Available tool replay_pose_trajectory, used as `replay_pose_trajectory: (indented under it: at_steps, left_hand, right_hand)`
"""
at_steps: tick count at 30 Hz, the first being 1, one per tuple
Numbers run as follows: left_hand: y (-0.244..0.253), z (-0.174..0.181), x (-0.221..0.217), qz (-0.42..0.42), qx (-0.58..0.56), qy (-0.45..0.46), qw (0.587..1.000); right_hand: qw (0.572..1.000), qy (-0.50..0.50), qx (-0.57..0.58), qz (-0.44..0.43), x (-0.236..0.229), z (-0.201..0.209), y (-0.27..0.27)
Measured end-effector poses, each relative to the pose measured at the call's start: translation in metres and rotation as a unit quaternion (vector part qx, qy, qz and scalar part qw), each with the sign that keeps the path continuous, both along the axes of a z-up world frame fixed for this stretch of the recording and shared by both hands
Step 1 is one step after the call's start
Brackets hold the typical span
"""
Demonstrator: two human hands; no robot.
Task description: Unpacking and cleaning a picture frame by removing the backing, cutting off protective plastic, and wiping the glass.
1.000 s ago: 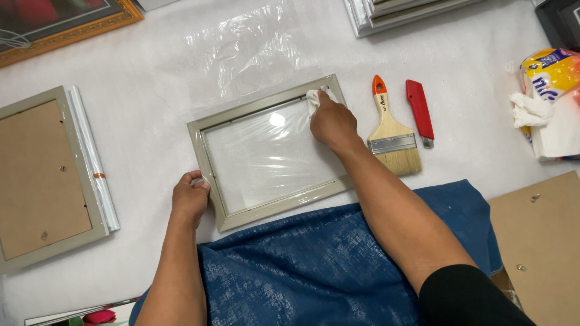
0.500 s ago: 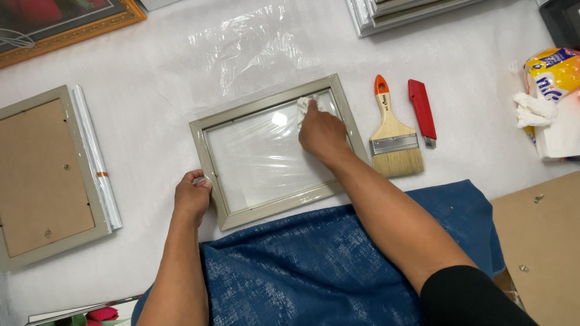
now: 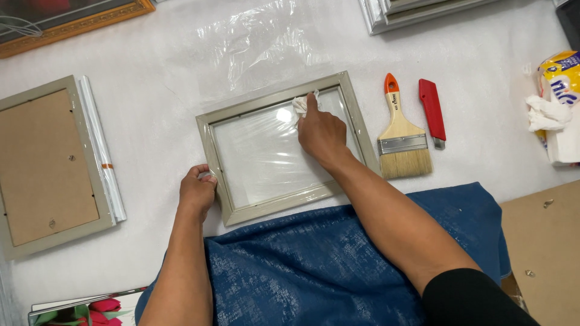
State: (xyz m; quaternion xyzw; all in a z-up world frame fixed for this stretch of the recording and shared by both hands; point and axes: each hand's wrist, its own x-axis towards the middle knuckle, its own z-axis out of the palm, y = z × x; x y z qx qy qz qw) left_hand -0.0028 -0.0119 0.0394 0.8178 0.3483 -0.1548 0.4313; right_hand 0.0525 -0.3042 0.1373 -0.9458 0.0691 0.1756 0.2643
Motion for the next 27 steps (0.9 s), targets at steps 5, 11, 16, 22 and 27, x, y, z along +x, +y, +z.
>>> replay_pose_trajectory:
  at_steps: [5,11,16,22,27]
  left_hand:
    - [0.003,-0.009,0.001,0.006,-0.007,-0.01,1.0]
    - [0.006,-0.012,0.001,0.002,-0.003,-0.007,1.0]
    - [0.006,-0.015,0.001,0.003,-0.001,-0.01,1.0]
    - [0.008,-0.012,0.001,-0.004,0.004,-0.002,1.0]
    - [0.003,-0.005,-0.002,0.001,-0.006,-0.009,1.0]
  right_hand:
    - [0.999,-0.021,-0.022,0.018,0.007,-0.05,0.0]
    - [0.999,-0.025,-0.023,0.021,0.016,-0.055,-0.012]
    - [0.996,-0.084,-0.023,-0.001,0.014,-0.071,-0.013]
    - [0.986,-0.155,-0.06,-0.002,0.014,-0.106,-0.009]
    - [0.993,-0.089,-0.076,0.019,0.008,-0.077,-0.005]
